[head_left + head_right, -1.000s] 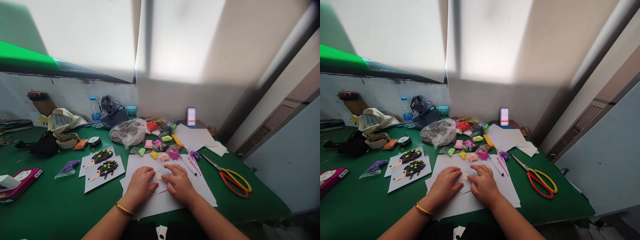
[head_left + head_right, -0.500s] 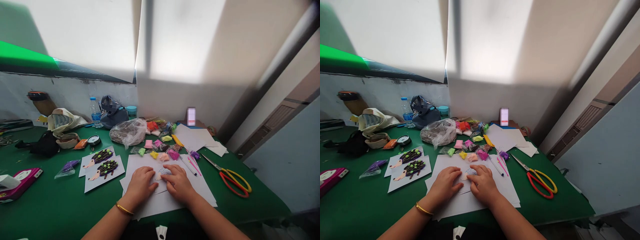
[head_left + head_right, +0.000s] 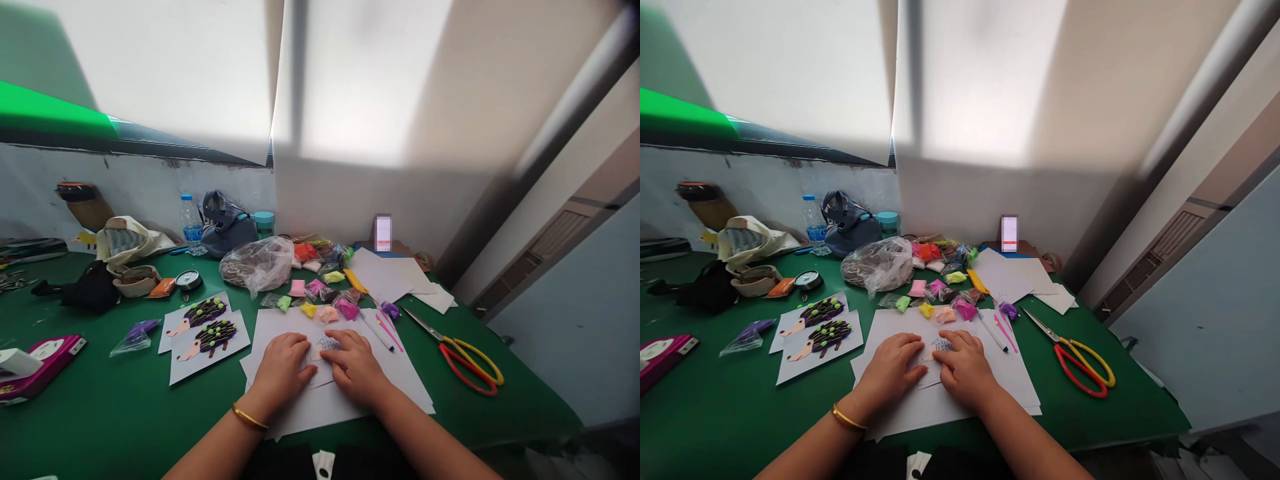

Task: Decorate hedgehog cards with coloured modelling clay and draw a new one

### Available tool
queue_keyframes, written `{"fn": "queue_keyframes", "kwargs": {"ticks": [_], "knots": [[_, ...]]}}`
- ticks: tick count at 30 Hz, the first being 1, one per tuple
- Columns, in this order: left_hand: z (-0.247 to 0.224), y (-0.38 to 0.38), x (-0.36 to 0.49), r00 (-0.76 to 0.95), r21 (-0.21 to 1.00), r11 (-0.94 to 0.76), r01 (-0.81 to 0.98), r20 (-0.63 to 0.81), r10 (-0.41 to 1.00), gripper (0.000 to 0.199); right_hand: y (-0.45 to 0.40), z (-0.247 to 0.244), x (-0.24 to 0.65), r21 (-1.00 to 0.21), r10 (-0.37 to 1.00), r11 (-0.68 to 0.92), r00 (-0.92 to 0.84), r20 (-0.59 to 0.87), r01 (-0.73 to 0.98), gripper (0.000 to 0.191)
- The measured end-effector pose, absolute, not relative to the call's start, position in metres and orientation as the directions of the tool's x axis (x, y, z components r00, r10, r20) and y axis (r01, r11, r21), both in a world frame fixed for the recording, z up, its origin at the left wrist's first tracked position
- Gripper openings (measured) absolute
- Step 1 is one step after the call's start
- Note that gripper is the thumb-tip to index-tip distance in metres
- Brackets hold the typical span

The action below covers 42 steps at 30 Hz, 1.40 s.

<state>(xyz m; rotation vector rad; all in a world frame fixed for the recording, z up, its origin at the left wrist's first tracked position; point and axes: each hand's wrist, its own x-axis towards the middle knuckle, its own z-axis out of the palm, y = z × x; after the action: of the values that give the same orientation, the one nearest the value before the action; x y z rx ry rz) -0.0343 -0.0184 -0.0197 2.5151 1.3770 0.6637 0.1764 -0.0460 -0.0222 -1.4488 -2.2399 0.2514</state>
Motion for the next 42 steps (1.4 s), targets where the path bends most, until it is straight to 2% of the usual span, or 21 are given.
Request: {"fn": "queue_keyframes", "kwargs": {"ticks": [5, 11, 24, 29, 34, 36, 42], "knots": [[-0.021, -0.019, -0.035, 0.474, 0.373, -0.557, 0.742, 0.295, 0.830, 0.033, -0.045, -0.023, 0.177, -0.412, 0.901, 0.426, -0.336, 0.275, 0.806, 0.046], [-0.018, -0.019, -0.034, 0.484, 0.354, -0.576, 0.737, 0.319, 0.815, 0.021, -0.037, -0.027, 0.183, -0.497, 0.923, 0.380, -0.283, 0.260, 0.780, 0.061], [-0.012, -0.010, -0.026, 0.451, 0.359, -0.531, 0.768, 0.285, 0.845, 0.012, -0.036, -0.026, 0.182, -0.530, 0.924, 0.379, -0.282, 0.257, 0.759, 0.062], [-0.012, -0.007, -0.029, 0.441, 0.426, -0.522, 0.739, 0.281, 0.853, 0.006, -0.037, -0.025, 0.183, -0.541, 0.925, 0.378, -0.280, 0.258, 0.751, 0.061], [-0.012, -0.003, -0.031, 0.427, 0.470, -0.503, 0.725, 0.266, 0.864, 0.009, -0.036, -0.026, 0.184, -0.544, 0.925, 0.377, -0.273, 0.266, 0.749, 0.061], [-0.013, -0.003, -0.030, 0.421, 0.467, -0.492, 0.735, 0.255, 0.871, 0.005, -0.036, -0.026, 0.184, -0.548, 0.927, 0.373, -0.274, 0.256, 0.749, 0.061], [-0.012, -0.006, -0.027, 0.412, 0.437, -0.483, 0.759, 0.253, 0.876, 0.011, -0.037, -0.024, 0.183, -0.546, 0.929, 0.368, -0.271, 0.253, 0.752, 0.061]]}}
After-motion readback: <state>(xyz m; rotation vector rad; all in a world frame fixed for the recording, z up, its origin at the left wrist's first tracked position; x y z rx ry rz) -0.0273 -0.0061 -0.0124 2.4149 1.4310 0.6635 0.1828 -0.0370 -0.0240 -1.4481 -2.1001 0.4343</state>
